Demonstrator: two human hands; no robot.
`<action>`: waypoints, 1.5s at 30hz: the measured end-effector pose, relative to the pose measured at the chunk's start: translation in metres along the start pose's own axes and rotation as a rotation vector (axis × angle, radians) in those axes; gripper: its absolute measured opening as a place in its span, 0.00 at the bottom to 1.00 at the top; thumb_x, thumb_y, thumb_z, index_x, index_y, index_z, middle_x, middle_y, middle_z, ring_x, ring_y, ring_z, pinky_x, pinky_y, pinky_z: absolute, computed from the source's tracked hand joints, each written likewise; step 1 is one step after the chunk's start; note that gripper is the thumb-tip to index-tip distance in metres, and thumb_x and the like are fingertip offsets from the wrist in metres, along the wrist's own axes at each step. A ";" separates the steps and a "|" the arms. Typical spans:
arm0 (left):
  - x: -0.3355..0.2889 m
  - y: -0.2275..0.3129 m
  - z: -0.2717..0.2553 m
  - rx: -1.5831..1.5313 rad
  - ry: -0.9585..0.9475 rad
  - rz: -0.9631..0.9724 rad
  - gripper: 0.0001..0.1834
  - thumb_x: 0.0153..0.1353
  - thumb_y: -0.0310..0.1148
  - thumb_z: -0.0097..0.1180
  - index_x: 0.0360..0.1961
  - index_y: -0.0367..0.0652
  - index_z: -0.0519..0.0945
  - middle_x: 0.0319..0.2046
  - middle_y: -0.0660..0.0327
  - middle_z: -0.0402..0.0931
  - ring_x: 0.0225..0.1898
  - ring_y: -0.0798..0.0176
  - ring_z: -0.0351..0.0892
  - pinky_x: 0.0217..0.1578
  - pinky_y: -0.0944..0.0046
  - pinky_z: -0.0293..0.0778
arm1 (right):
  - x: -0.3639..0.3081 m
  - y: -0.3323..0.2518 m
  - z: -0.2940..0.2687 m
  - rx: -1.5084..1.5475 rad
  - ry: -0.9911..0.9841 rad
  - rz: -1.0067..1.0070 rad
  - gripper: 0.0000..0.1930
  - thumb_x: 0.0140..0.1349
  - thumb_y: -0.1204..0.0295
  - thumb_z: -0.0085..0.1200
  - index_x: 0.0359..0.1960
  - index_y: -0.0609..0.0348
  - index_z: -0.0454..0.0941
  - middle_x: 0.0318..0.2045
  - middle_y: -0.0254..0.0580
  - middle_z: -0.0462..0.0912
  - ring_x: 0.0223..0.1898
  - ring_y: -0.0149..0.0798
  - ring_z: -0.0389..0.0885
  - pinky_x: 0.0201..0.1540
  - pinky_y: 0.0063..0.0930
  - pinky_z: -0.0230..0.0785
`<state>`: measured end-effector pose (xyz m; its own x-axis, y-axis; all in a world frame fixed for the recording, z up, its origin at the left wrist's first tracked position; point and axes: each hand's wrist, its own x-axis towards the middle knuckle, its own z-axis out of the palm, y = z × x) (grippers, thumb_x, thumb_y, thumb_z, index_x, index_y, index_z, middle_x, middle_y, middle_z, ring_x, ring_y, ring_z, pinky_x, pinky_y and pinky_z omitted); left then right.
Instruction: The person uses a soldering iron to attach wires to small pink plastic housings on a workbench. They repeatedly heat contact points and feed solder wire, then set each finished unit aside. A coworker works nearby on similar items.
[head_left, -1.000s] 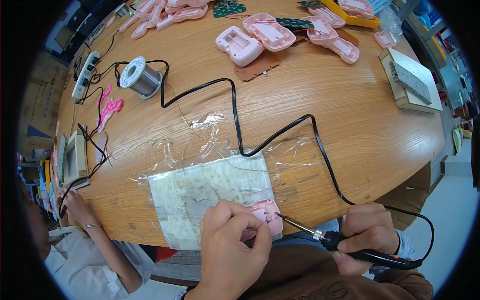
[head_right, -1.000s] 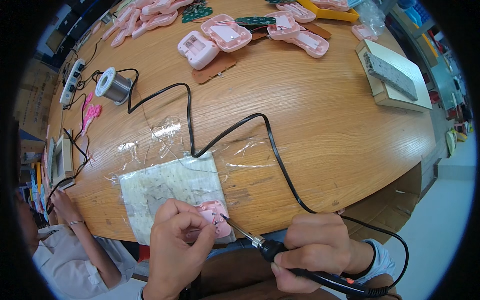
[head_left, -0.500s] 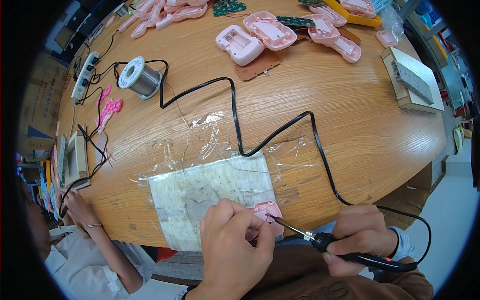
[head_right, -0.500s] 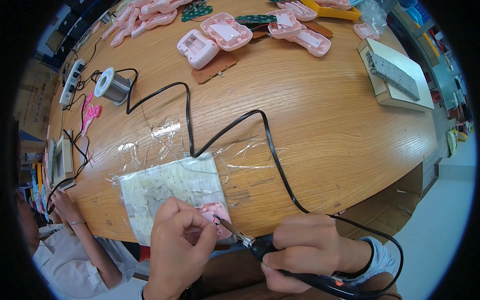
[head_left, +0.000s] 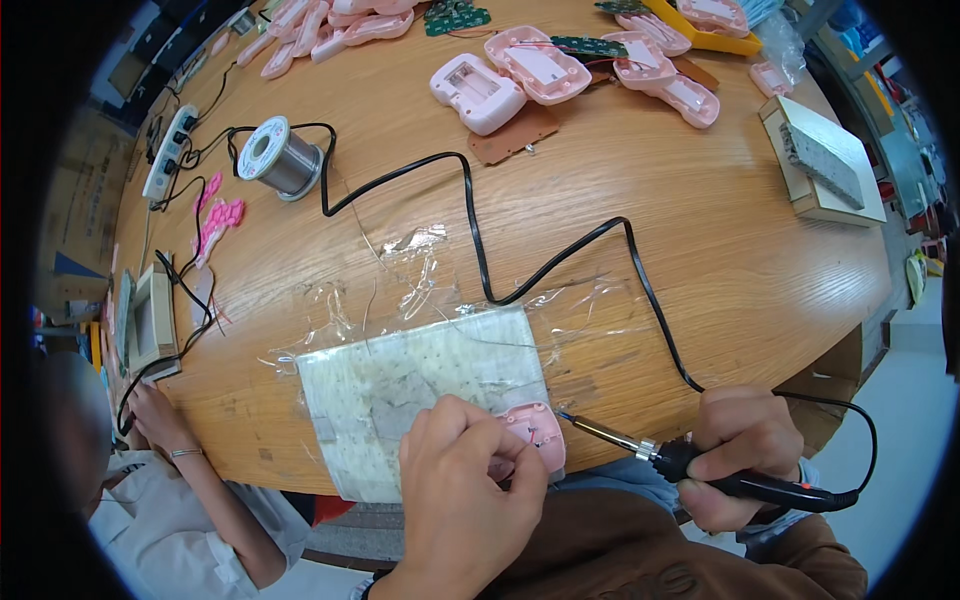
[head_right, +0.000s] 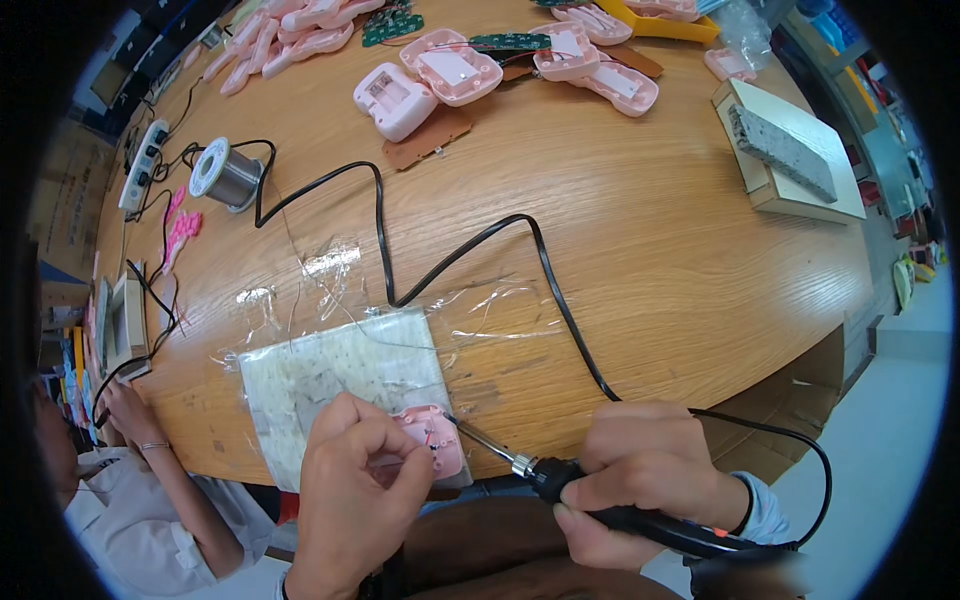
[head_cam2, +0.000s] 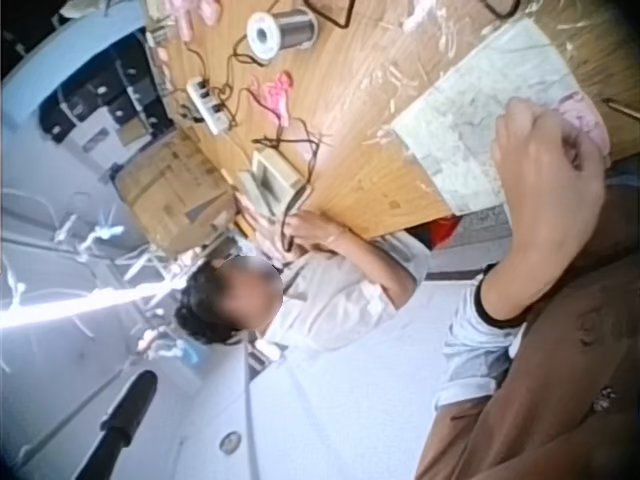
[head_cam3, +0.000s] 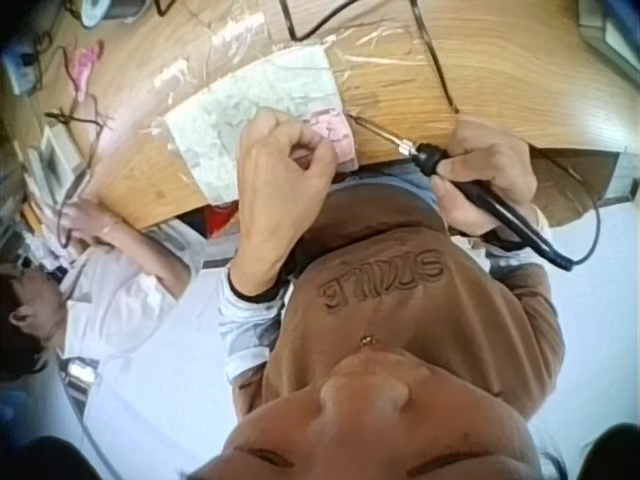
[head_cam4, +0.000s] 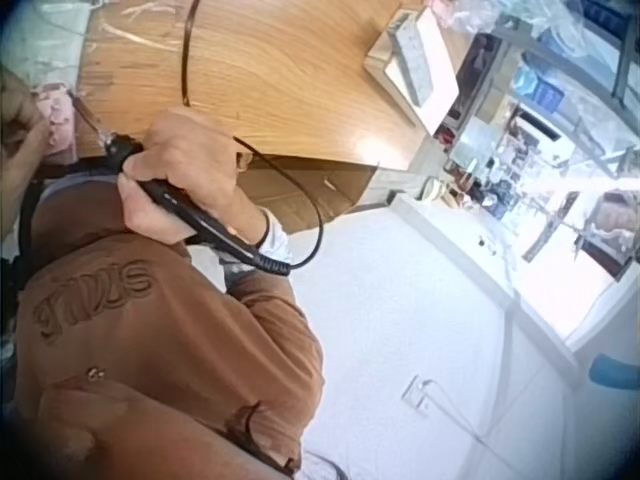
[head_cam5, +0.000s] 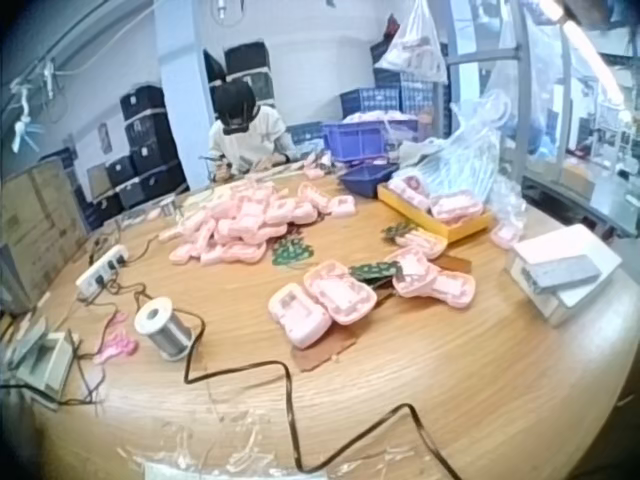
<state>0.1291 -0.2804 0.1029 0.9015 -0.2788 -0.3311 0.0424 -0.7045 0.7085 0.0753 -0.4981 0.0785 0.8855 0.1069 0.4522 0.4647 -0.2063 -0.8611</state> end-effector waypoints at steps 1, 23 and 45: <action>-0.001 -0.001 0.000 -0.014 0.005 -0.005 0.03 0.49 0.20 0.61 0.22 0.33 0.80 0.32 0.56 0.71 0.34 0.61 0.76 0.29 0.67 0.78 | -0.001 0.000 0.000 0.004 -0.013 0.007 0.11 0.42 0.80 0.64 0.27 0.58 0.74 0.13 0.36 0.68 0.10 0.35 0.64 0.13 0.27 0.52; 0.010 0.007 -0.048 0.353 -0.032 0.462 0.28 0.38 0.34 0.77 0.42 0.37 0.79 0.39 0.55 0.77 0.43 0.52 0.74 0.46 0.56 0.69 | -0.028 0.004 -0.014 -0.020 0.219 -0.023 0.13 0.43 0.80 0.63 0.31 0.57 0.72 0.15 0.36 0.72 0.13 0.34 0.68 0.17 0.27 0.55; 0.375 -0.001 -0.102 0.907 0.638 0.543 0.18 0.47 0.27 0.65 0.43 0.39 0.83 0.48 0.48 0.74 0.51 0.47 0.73 0.49 0.50 0.73 | -0.014 0.022 -0.029 0.025 0.302 0.208 0.13 0.46 0.78 0.62 0.31 0.57 0.70 0.18 0.36 0.70 0.17 0.29 0.66 0.19 0.23 0.56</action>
<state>0.5110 -0.3176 0.0413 0.7688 -0.4874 0.4140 -0.4876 -0.8656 -0.1136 0.0734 -0.5323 0.0601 0.9224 -0.2277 0.3120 0.2780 -0.1696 -0.9455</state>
